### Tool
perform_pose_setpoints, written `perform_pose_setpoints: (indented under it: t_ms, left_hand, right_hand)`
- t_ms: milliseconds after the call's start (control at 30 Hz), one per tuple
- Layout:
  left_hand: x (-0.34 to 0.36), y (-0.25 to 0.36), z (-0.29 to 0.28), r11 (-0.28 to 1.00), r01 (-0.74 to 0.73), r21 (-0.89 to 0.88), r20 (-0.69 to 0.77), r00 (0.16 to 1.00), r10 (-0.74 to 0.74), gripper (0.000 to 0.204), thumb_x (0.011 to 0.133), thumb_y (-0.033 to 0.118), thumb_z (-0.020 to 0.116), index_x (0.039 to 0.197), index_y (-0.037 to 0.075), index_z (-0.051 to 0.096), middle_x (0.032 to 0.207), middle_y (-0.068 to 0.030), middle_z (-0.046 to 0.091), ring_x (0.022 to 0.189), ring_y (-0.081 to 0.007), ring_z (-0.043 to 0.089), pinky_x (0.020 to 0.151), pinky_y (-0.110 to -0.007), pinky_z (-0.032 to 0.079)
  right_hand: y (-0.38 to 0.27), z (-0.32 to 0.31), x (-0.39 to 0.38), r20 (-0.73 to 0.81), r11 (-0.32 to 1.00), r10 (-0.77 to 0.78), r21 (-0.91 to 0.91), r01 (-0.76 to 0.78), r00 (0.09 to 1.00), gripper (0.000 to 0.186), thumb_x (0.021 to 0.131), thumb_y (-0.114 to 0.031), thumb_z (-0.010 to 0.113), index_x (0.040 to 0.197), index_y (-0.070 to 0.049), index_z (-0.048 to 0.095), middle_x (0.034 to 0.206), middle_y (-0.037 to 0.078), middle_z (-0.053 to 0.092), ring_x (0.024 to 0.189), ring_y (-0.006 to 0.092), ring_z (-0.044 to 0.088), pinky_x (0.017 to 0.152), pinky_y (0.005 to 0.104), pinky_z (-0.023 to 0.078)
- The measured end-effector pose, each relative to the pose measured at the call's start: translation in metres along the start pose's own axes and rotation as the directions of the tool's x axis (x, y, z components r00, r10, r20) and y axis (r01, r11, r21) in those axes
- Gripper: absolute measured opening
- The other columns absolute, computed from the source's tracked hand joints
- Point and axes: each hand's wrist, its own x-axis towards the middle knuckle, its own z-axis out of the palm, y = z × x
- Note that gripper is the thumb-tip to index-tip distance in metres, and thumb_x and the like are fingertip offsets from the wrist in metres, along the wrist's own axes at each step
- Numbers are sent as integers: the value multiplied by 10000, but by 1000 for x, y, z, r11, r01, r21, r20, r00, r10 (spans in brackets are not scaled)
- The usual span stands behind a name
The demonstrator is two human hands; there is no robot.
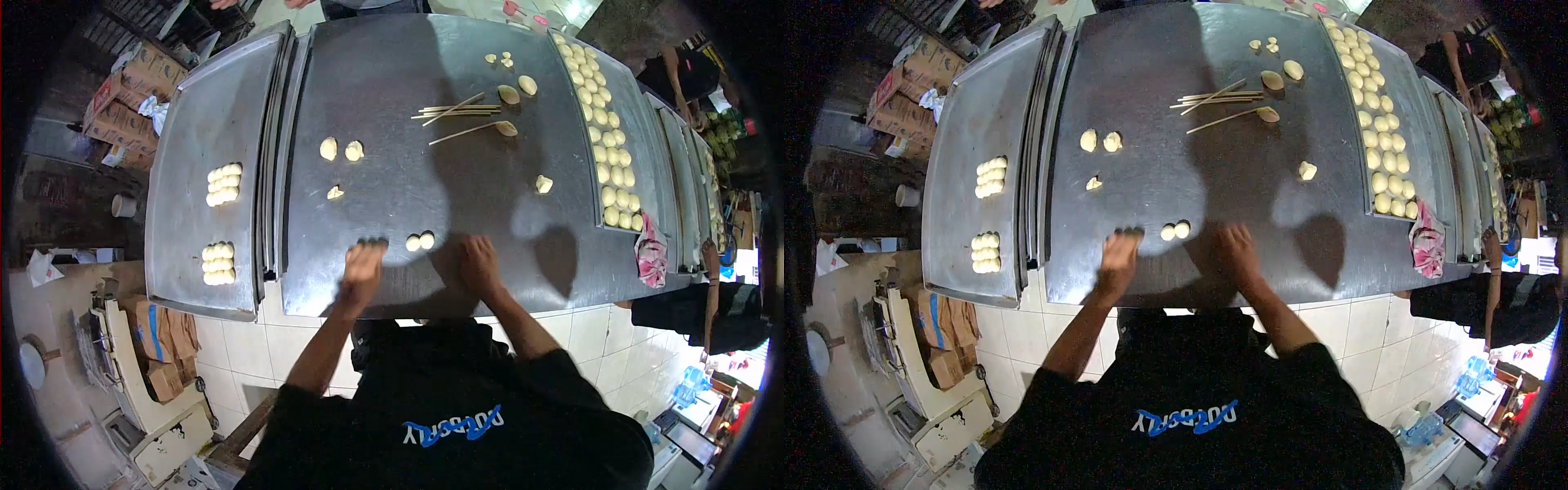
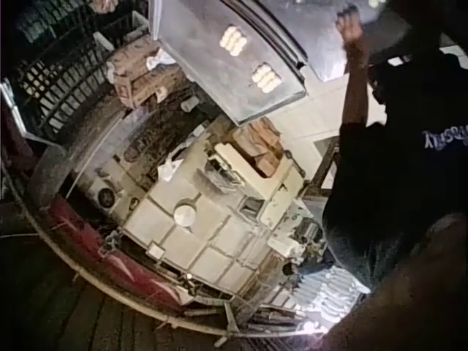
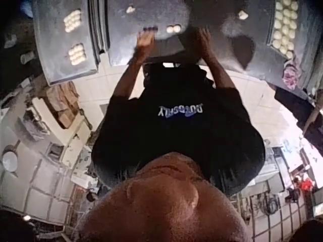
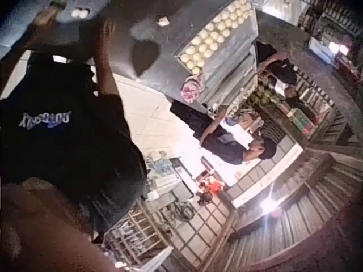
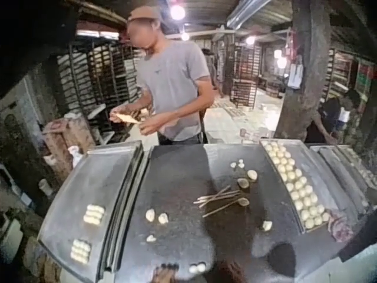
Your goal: Forming and grouping small dough balls into clusters on a bakery work table.
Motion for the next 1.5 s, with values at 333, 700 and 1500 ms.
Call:
perform_pose_setpoints:
  t_ms: [333, 700, 1500]
  left_hand:
    - [-27, 2, -11, 980, 196, 27, -104, 976, -192, 193, 858, 60, 555, 1039, 40, 622, 988, -184, 622, 922, -369, 576, 851, -465, 434]
    - [62, 39, 22, 912, 73, -404, 226, 974, 22, 468, 784, 18, 677, 1202, 37, 467, 978, -168, 592, 930, -351, 567, 838, -406, 458]
    - [45, 130, -23, 168, 705, -689, 638, 701, -319, 362, 982, 287, 491, 1129, -35, 564, 848, -77, 632, 748, -139, 606, 645, -288, 504]
  right_hand:
    - [-31, -17, -17, 18, 994, 54, -96, -52, 998, 195, 828, -71, 604, 998, -3, 537, 918, 179, 555, 832, 331, 546, 762, 455, 457]
    - [-39, 36, 51, 468, 840, -273, 542, -29, 841, 574, 763, -72, 657, 1282, -16, 420, 934, 130, 607, 900, 294, 591, 815, 400, 460]
    - [-137, -41, -9, 353, 635, 179, 672, -382, 918, 193, 916, -121, 553, 1072, -16, 507, 905, 206, 621, 799, 361, 626, 689, 391, 497]
